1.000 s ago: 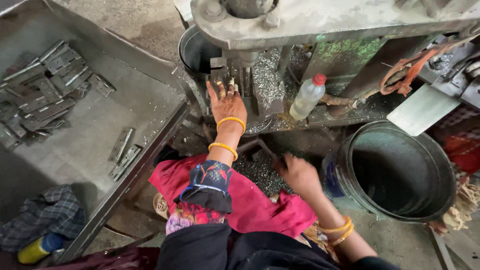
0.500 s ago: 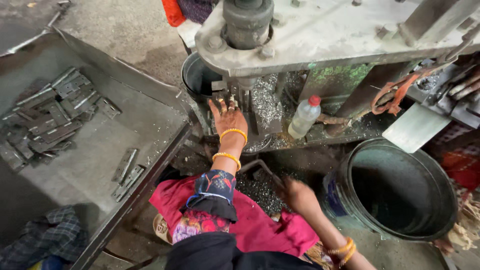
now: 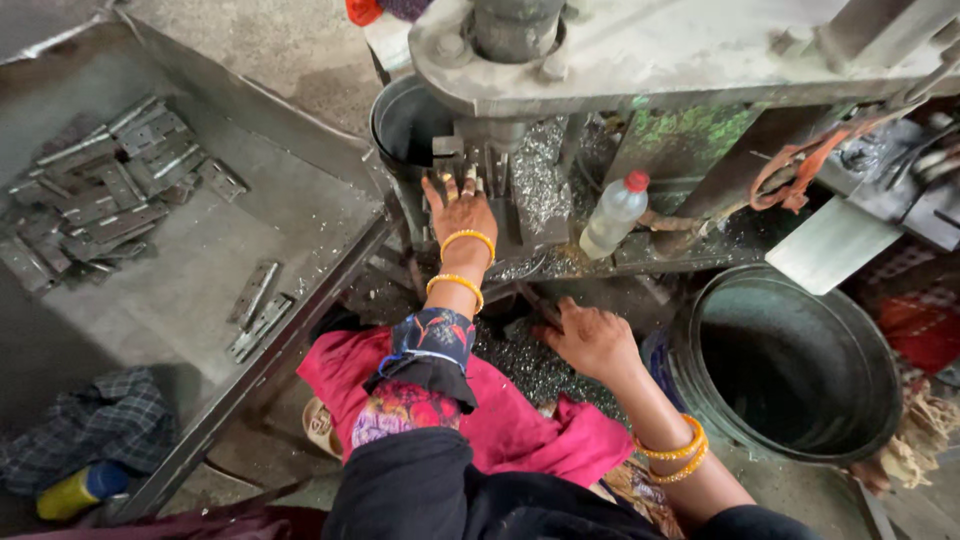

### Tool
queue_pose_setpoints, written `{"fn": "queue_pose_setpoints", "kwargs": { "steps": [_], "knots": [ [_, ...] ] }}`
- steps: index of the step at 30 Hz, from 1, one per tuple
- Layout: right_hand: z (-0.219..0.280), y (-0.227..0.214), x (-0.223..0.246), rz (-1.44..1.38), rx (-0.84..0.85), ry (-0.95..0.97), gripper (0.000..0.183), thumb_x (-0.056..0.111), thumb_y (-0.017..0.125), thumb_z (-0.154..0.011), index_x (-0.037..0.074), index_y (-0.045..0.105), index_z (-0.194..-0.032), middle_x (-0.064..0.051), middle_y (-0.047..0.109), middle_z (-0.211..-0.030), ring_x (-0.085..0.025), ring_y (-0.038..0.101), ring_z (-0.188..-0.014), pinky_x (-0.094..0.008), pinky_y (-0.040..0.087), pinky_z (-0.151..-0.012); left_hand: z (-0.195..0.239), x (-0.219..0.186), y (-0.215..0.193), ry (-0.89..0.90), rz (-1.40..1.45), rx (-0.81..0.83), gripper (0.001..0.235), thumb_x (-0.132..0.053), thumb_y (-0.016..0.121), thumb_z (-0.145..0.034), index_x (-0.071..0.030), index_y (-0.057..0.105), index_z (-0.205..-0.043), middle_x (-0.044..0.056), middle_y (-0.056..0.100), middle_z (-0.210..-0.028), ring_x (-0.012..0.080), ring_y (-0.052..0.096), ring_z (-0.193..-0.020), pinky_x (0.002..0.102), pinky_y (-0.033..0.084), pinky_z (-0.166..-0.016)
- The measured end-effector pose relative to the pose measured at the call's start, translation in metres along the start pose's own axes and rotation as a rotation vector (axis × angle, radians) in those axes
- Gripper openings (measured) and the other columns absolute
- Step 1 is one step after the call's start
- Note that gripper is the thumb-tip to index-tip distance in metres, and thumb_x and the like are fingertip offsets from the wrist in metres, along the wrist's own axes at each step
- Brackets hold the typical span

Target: The person takes metal hinge components from a bin, positions them one by one into an industrial press machine for processing, and uses a metal tool to clear debris between cycles.

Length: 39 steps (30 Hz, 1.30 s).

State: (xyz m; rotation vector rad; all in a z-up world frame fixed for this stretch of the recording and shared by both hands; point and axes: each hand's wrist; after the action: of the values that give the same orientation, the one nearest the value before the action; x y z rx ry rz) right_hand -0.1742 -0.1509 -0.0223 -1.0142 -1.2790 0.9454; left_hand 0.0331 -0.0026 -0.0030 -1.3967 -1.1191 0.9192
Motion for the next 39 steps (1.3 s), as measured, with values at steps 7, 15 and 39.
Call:
{"fn": "queue_pose_setpoints", "kwargs": {
  "steps": [7, 15, 39],
  "knots": [
    [-0.002, 0.001, -0.004, -0.021, 0.064, 0.029, 0.054, 0.055, 0.065, -0.09, 0.005, 0.059, -0.112, -0.023, 0.073, -0.083, -0.043, 0.07, -0.085, -0.055, 0.055, -0.075, 0.004, -0.004, -0.004, 0.026, -0.111, 0.041, 0.045, -0.016, 0.046, -0.094, -0.012, 0.063, -0.136, 0.003, 0.045, -0.159, 0.0302, 0.031, -0.152, 0.063, -0.001, -0.121],
    [0.027, 0.097, -0.044, -0.212, 0.102, 0.205, 0.032, 0.038, 0.066, -0.09, 0.01, 0.062, -0.104, -0.02, 0.073, -0.083, -0.041, 0.072, -0.08, -0.054, 0.056, -0.071, -0.009, 0.002, 0.019, 0.067, -0.004, -0.145, 0.046, -0.016, 0.045, -0.096, -0.01, 0.062, -0.138, 0.005, 0.049, -0.156, 0.0334, 0.034, -0.149, 0.065, 0.0, -0.121],
    [0.005, -0.043, 0.044, -0.045, -0.621, -0.052, 0.02, 0.032, 0.066, -0.093, 0.013, 0.067, -0.086, -0.005, 0.069, -0.084, -0.027, 0.07, -0.084, -0.045, 0.052, -0.073, 0.159, 0.336, 0.089, -0.465, -0.125, -0.137, 0.059, -0.049, 0.074, -0.084, -0.018, 0.071, -0.135, 0.012, 0.065, -0.137, 0.0374, 0.063, -0.123, 0.056, 0.044, -0.109]
  ]
}}
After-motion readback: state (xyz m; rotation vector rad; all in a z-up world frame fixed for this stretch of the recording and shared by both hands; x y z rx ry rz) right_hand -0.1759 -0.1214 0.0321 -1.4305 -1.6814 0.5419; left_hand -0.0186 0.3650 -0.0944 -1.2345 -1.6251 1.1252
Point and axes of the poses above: each hand's wrist, its own z-axis away from the middle knuckle, its own y-axis out of the palm, x = y × z
